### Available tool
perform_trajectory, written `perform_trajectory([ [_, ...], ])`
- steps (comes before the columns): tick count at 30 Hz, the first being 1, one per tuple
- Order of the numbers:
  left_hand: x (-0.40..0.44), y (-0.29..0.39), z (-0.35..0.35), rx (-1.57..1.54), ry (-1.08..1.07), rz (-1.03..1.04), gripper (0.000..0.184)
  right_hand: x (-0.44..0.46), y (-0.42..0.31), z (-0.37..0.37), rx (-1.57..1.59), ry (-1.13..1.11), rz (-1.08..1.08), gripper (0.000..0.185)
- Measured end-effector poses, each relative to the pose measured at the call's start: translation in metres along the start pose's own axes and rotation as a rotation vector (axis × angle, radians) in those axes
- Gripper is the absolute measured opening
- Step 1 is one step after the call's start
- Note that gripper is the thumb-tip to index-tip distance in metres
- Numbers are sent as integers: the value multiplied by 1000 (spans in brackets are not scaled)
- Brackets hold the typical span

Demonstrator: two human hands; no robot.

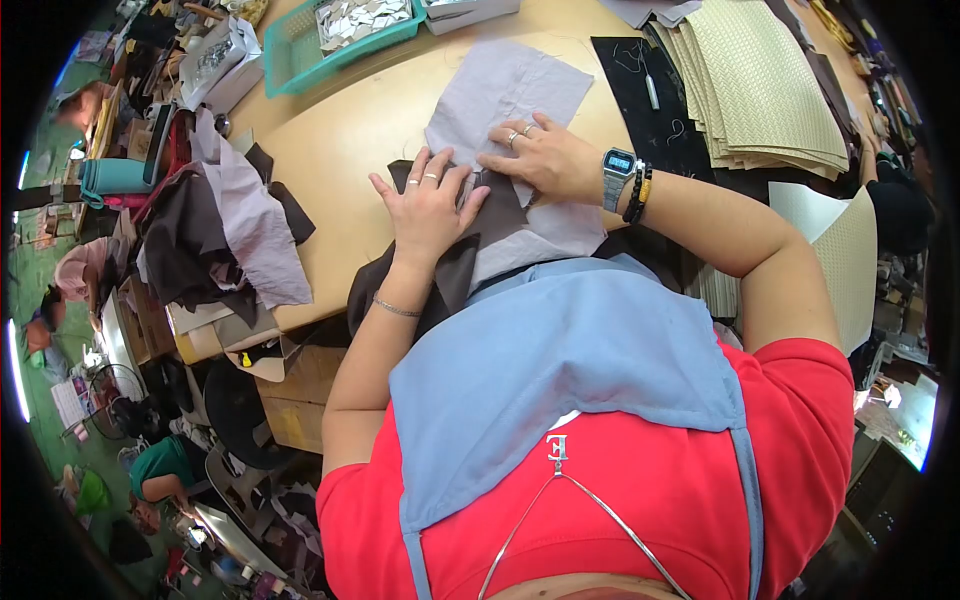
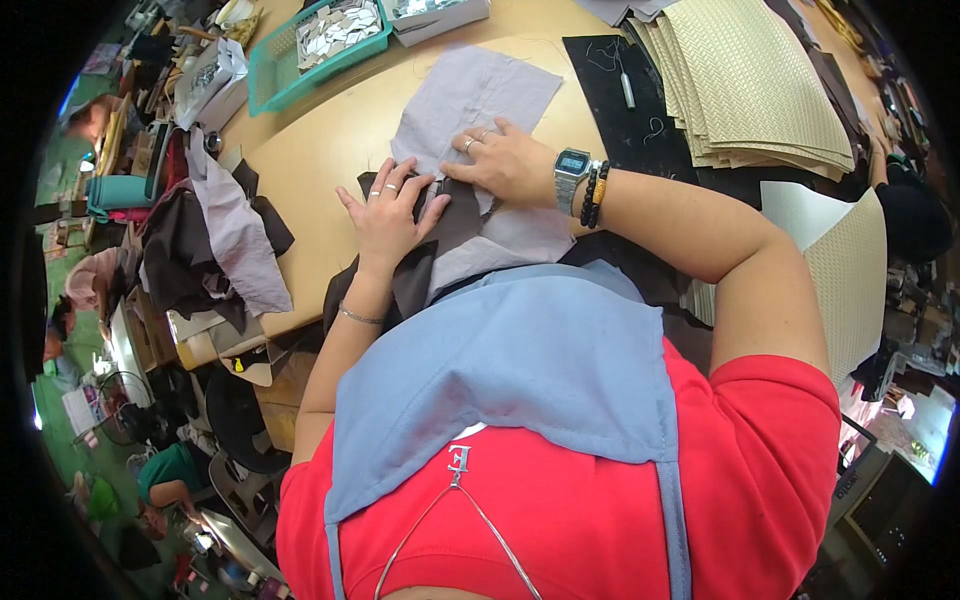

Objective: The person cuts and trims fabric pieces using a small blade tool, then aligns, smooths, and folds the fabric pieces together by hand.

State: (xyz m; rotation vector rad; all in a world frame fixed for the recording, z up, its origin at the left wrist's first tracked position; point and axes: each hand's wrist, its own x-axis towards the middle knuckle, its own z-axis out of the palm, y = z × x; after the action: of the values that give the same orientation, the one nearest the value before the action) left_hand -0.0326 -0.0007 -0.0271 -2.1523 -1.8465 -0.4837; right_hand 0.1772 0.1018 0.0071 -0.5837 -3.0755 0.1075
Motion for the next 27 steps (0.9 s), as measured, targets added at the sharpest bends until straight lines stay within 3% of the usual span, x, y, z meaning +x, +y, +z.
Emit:
perform_trajectory([
  [5, -3, -7, 20, 76, 129, 77, 25, -2, -3, 8, -14, 61, 4, 62],
  [11, -3, -13, 24, 180, 88, 159, 25, -6, 1, 3, 6, 45, 110, 53],
  [17, 6, -2, -5, -20, -45, 90, 21, -6, 27, 13, 29, 207, 270, 47],
  [27, 0, -4, 4, -99, 7, 74, 24, 7, 107, 16, -129, 219, 509, 44],
])
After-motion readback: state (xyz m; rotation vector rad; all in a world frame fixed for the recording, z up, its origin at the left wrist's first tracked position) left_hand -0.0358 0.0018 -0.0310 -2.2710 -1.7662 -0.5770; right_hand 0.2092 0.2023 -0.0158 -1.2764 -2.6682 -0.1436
